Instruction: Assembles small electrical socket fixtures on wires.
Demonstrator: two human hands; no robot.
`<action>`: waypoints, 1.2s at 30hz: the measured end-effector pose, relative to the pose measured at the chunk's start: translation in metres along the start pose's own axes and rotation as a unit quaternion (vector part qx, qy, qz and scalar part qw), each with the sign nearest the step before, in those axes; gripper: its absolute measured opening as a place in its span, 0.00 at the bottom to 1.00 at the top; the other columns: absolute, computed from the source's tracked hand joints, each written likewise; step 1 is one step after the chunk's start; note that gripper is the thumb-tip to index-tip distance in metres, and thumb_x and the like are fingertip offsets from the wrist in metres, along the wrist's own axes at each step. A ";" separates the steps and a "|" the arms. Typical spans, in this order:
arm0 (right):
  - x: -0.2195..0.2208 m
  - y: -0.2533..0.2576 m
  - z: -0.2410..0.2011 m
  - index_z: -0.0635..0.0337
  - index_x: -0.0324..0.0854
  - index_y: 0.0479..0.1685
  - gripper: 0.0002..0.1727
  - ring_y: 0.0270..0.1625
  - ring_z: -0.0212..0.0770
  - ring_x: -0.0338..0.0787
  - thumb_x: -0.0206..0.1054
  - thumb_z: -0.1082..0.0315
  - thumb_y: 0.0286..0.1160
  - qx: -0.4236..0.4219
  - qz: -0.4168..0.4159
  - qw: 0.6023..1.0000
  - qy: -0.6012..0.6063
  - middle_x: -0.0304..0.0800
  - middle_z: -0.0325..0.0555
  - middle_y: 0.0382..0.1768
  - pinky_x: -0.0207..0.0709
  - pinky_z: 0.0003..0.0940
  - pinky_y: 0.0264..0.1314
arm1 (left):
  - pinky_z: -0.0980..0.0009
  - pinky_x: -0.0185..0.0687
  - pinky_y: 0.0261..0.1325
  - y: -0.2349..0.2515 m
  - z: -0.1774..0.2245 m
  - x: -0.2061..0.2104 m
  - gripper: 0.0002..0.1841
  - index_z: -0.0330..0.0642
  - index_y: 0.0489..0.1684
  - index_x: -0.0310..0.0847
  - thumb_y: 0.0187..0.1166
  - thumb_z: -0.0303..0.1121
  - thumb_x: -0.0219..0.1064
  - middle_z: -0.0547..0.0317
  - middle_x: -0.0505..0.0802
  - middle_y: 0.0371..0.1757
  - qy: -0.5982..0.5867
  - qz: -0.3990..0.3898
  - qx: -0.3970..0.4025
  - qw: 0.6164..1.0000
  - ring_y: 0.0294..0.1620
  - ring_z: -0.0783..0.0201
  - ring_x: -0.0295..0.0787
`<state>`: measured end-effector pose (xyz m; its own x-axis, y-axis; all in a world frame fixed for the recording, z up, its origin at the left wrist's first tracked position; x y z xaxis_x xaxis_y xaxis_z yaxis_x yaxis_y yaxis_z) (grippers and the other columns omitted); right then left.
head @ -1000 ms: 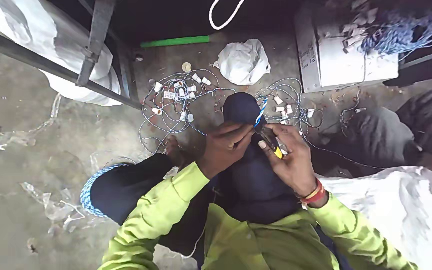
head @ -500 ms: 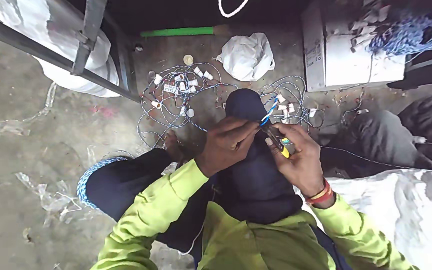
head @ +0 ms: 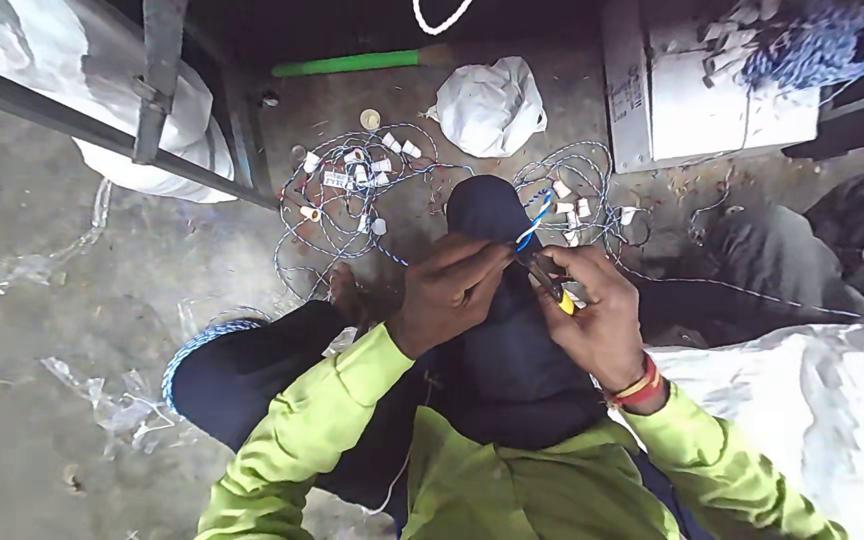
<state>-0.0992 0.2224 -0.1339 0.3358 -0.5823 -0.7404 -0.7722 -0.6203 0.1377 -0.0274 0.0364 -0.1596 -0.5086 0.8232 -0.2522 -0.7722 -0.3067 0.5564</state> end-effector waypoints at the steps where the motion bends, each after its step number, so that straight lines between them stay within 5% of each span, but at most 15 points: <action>1: 0.000 0.001 0.000 0.63 0.88 0.58 0.20 0.51 0.40 0.88 0.69 0.69 0.64 -0.002 0.001 1.000 -0.003 0.89 0.50 0.48 0.83 0.34 0.54 | 0.71 0.89 0.54 0.000 -0.001 0.000 0.06 0.28 0.40 0.93 0.71 0.20 0.72 0.46 0.96 0.42 0.000 0.000 0.000 1.000 0.47 0.62 0.93; 6: 0.001 0.001 0.001 0.63 0.88 0.58 0.20 0.51 0.42 0.88 0.69 0.69 0.64 -0.003 0.002 1.000 -0.003 0.89 0.51 0.47 0.83 0.35 0.54 | 0.70 0.89 0.55 0.000 -0.003 0.000 0.07 0.29 0.41 0.94 0.71 0.20 0.72 0.46 0.96 0.43 -0.006 -0.006 -0.013 1.000 0.48 0.62 0.93; 13: -0.011 -0.006 0.016 0.50 0.79 0.77 0.31 0.58 0.39 0.90 0.66 0.48 0.77 0.159 -0.160 0.974 0.018 0.89 0.46 0.60 0.85 0.44 0.61 | 0.75 0.91 0.45 -0.007 -0.010 0.019 0.07 0.35 0.45 0.94 0.74 0.24 0.74 0.55 0.97 0.42 -0.066 -0.057 -0.213 0.973 0.39 0.73 0.93; 18: -0.029 -0.005 0.026 0.55 0.74 0.81 0.29 0.59 0.53 0.88 0.60 0.50 0.86 0.225 -0.287 0.931 -0.022 0.88 0.55 0.59 0.79 0.58 0.64 | 0.70 0.91 0.44 0.000 -0.006 0.028 0.09 0.35 0.46 0.94 0.76 0.28 0.70 0.50 0.96 0.41 0.128 -0.075 -0.106 0.983 0.38 0.65 0.93; 21: -0.045 -0.008 0.031 0.53 0.73 0.80 0.29 0.59 0.52 0.87 0.55 0.46 0.88 0.225 -0.326 0.918 0.003 0.87 0.55 0.58 0.77 0.58 0.64 | 0.71 0.91 0.45 0.011 -0.003 0.026 0.08 0.37 0.45 0.94 0.76 0.29 0.72 0.53 0.97 0.42 0.102 -0.075 -0.127 0.984 0.39 0.69 0.94; 23: -0.065 -0.007 0.033 0.47 0.76 0.78 0.31 0.53 0.39 0.87 0.56 0.40 0.85 0.193 -0.290 0.935 0.068 0.89 0.43 0.54 0.80 0.48 0.59 | 0.74 0.89 0.41 0.012 -0.002 0.025 0.07 0.39 0.44 0.95 0.77 0.29 0.72 0.58 0.96 0.39 0.044 -0.074 -0.186 0.979 0.34 0.73 0.91; 26: -0.114 0.023 0.019 0.45 0.80 0.77 0.32 0.50 0.28 0.90 0.58 0.36 0.82 0.058 -0.112 0.989 0.083 0.92 0.33 0.53 0.86 0.36 0.54 | 0.73 0.91 0.47 0.005 -0.003 0.030 0.07 0.37 0.42 0.95 0.77 0.29 0.71 0.57 0.97 0.38 -0.017 -0.067 -0.225 0.972 0.38 0.73 0.93; 28: -0.148 0.057 -0.009 0.51 0.80 0.76 0.35 0.52 0.36 0.89 0.57 0.37 0.81 -0.050 0.020 0.998 -0.012 0.90 0.42 0.56 0.85 0.42 0.54 | 0.71 0.92 0.49 -0.009 -0.003 0.038 0.07 0.36 0.42 0.94 0.76 0.29 0.71 0.57 0.97 0.38 -0.028 -0.076 -0.249 0.965 0.39 0.72 0.94; 31: -0.171 0.136 -0.043 0.57 0.79 0.76 0.37 0.58 0.58 0.89 0.58 0.36 0.81 -0.160 0.104 0.972 -0.135 0.88 0.60 0.58 0.81 0.58 0.58 | 0.68 0.92 0.44 -0.027 0.000 0.050 0.08 0.37 0.42 0.95 0.77 0.30 0.71 0.58 0.97 0.35 -0.017 -0.112 -0.301 0.947 0.34 0.71 0.93; 36: -0.130 0.276 -0.051 0.56 0.84 0.67 0.37 0.67 0.69 0.83 0.60 0.33 0.76 -0.170 0.012 0.951 -0.257 0.87 0.63 0.59 0.74 0.72 0.63 | 0.64 0.89 0.56 -0.042 0.016 0.061 0.10 0.38 0.46 0.95 0.79 0.33 0.71 0.55 0.98 0.41 0.002 -0.155 -0.353 0.923 0.43 0.68 0.94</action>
<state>-0.3282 0.1001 0.0337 -0.0562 -0.3191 -0.9461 -0.5280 -0.7947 0.2994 -0.0198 0.1073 -0.1856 -0.2227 0.9224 -0.3157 -0.9353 -0.2935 -0.1976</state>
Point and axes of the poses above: each hand's wrist, its own y-axis towards the middle knuckle, its own x-axis out of the palm, z = x × y, the point moved 2 cm from there along y, towards the middle knuckle
